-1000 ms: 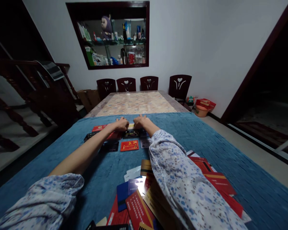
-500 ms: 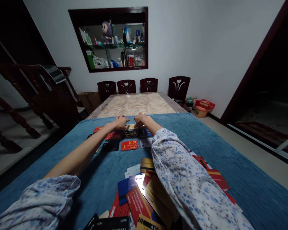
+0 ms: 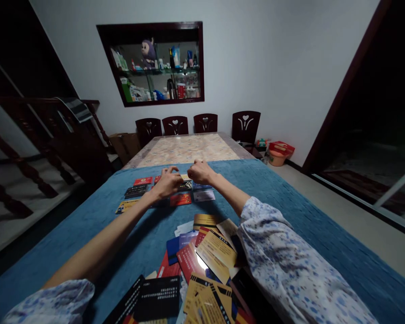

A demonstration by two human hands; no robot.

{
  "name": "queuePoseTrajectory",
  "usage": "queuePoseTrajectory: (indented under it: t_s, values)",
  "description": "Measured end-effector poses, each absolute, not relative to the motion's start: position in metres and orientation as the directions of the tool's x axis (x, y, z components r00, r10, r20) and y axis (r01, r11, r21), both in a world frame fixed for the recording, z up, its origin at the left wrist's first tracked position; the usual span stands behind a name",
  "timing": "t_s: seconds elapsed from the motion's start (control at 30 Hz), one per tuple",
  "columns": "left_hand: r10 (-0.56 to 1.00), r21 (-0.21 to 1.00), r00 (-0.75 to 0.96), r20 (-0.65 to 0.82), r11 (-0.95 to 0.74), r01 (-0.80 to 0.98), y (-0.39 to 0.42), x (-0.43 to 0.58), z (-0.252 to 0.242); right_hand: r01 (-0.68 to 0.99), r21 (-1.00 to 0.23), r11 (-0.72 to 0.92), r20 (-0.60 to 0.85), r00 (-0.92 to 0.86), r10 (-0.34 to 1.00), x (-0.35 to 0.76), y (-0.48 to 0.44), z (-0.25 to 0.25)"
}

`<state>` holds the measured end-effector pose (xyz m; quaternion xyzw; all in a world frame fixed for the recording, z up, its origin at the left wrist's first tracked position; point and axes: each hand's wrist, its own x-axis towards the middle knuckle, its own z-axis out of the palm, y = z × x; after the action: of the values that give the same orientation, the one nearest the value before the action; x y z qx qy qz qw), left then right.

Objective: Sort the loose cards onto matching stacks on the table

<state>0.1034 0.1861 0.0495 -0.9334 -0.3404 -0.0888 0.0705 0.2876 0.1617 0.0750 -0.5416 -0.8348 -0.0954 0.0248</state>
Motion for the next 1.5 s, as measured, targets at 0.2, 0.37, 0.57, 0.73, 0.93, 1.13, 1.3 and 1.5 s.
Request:
queuePoseTrajectory:
  t_s: [0.2, 0.37, 0.57, 0.73, 0.93, 1.13, 1.3, 1.5]
  values:
    - [0.550, 0.028, 0.812, 0.194, -0.831, 0.556, 0.148, 0.100, 0.035, 0.914, 0.086, 0.397, 0.185, -0.406, 0.895, 0.302, 0.121, 0.062]
    - [0.505, 0.077, 0.845, 0.178, -0.863, 0.500, 0.125, 0.100, 0.024, 0.927, 0.036, 0.374, 0.154, -0.375, 0.914, 0.313, 0.092, 0.050]
    - [0.449, 0.159, 0.878, 0.167, -0.891, 0.426, 0.103, 0.104, 0.018, 0.914, -0.040, 0.403, 0.148, -0.394, 0.907, 0.331, 0.062, 0.039]
    - [0.350, 0.202, 0.934, 0.073, -0.922, 0.330, 0.093, 0.108, 0.011, 0.900, -0.090, 0.426, 0.109, -0.417, 0.902, 0.339, 0.050, 0.033]
    - [0.357, 0.204, 0.934, -0.008, -0.914, 0.351, 0.097, 0.107, 0.008, 0.887, -0.084, 0.454, 0.078, -0.448, 0.890, 0.336, 0.052, 0.025]
    - [0.380, 0.192, 0.925, -0.011, -0.907, 0.375, 0.100, 0.103, 0.011, 0.882, -0.085, 0.464, 0.035, -0.463, 0.886, 0.329, 0.051, 0.016]
    - [0.411, 0.196, 0.911, 0.038, -0.897, 0.397, 0.100, 0.101, 0.010, 0.874, -0.101, 0.475, 0.017, -0.476, 0.879, 0.330, 0.052, 0.011]
    - [0.450, 0.189, 0.893, 0.000, -0.877, 0.442, 0.104, 0.097, 0.011, 0.857, -0.139, 0.496, 0.027, -0.497, 0.867, 0.333, 0.056, 0.006]
